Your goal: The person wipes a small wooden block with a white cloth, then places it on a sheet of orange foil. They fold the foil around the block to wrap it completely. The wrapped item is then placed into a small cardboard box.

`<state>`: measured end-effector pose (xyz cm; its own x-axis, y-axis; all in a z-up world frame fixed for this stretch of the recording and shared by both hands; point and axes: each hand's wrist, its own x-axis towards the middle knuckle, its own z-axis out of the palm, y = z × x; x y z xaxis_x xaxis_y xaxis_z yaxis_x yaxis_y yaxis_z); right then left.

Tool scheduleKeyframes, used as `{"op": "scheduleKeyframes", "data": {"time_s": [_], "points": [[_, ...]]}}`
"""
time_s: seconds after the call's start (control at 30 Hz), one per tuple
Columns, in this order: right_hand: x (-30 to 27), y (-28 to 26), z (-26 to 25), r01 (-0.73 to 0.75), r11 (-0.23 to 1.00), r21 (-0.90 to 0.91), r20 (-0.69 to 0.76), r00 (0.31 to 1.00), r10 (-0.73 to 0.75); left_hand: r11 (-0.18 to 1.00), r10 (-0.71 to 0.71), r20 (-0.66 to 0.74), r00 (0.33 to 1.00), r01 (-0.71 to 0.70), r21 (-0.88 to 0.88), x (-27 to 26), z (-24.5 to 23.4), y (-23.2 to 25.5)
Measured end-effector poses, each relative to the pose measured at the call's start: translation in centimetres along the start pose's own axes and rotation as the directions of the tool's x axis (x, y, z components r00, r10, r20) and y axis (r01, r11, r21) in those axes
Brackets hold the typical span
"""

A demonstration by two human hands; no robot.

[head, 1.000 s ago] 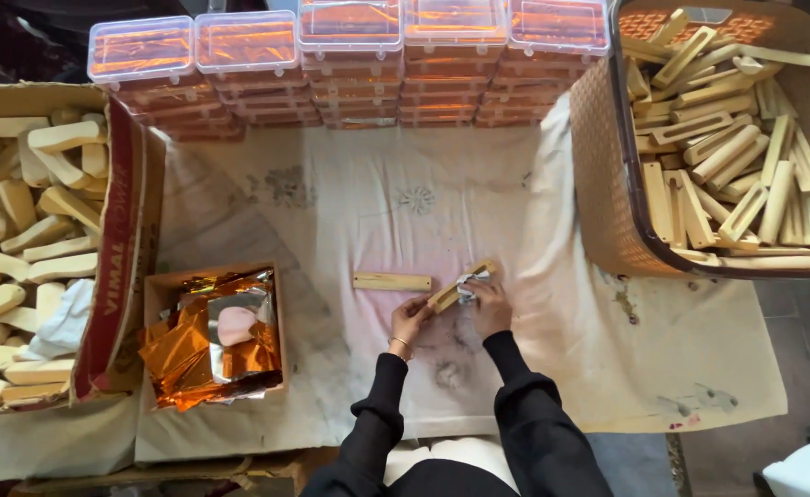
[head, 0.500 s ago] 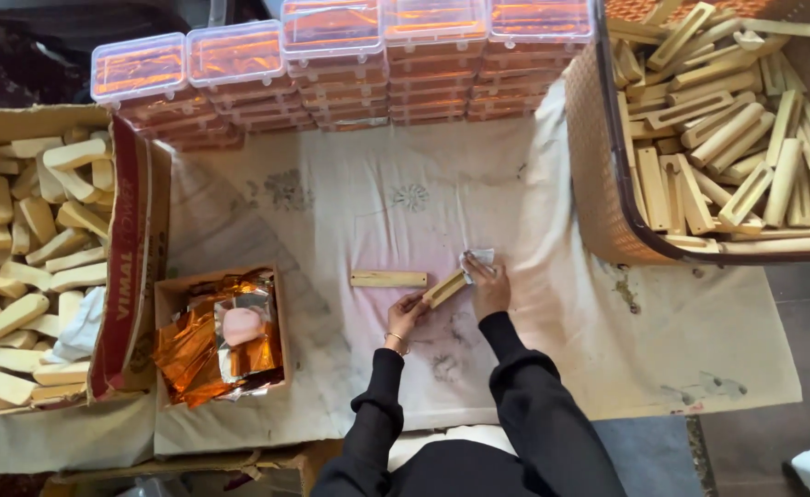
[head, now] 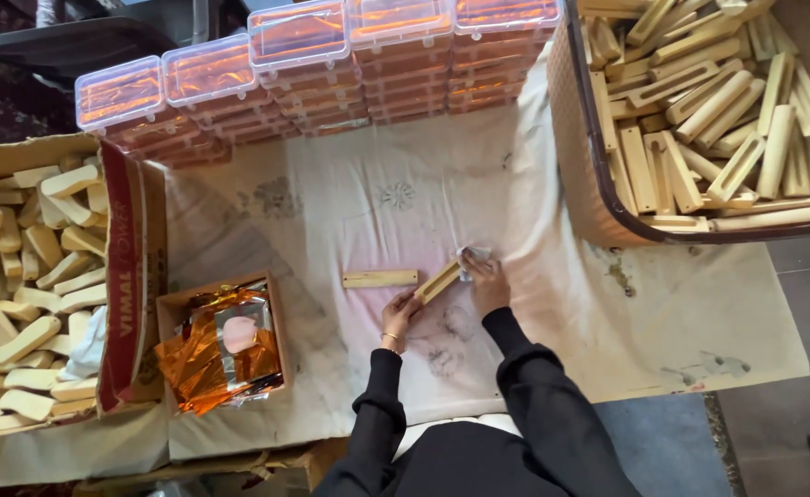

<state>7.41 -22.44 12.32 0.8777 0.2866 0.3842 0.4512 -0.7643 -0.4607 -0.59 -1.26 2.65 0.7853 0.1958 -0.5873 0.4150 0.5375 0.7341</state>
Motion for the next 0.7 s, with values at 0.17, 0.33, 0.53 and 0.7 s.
{"op": "scheduleKeyframes", "data": {"time_s": [0.17, 0.33, 0.53, 0.7], "points": [[-4.0, -1.3, 5.6, -0.032, 0.999, -0.003, 0.077, 0.996, 0.032, 0.999, 0.033, -0.030, 0.999, -0.033, 0.005, 0.3, 0.0, -0.9], [-3.5, -1.4, 5.3, 0.064, 0.997, 0.040, 0.194, 0.978, -0.070, 0.997, 0.068, -0.015, 0.998, -0.069, -0.026, 0.2, 0.1, -0.9], [-0.9, 0.6, 2.4, -0.185, 0.983, 0.010, 0.151, 0.972, 0.181, 0.998, 0.070, -0.040, 0.997, -0.070, -0.002, -0.1, 0.6, -0.5], [-4.6, -3.0, 6.1, -0.013, 0.999, -0.035, 0.210, 0.978, 0.020, 0.992, 0.127, 0.026, 0.992, -0.126, -0.032, 0.9, -0.7, -1.5]]}}
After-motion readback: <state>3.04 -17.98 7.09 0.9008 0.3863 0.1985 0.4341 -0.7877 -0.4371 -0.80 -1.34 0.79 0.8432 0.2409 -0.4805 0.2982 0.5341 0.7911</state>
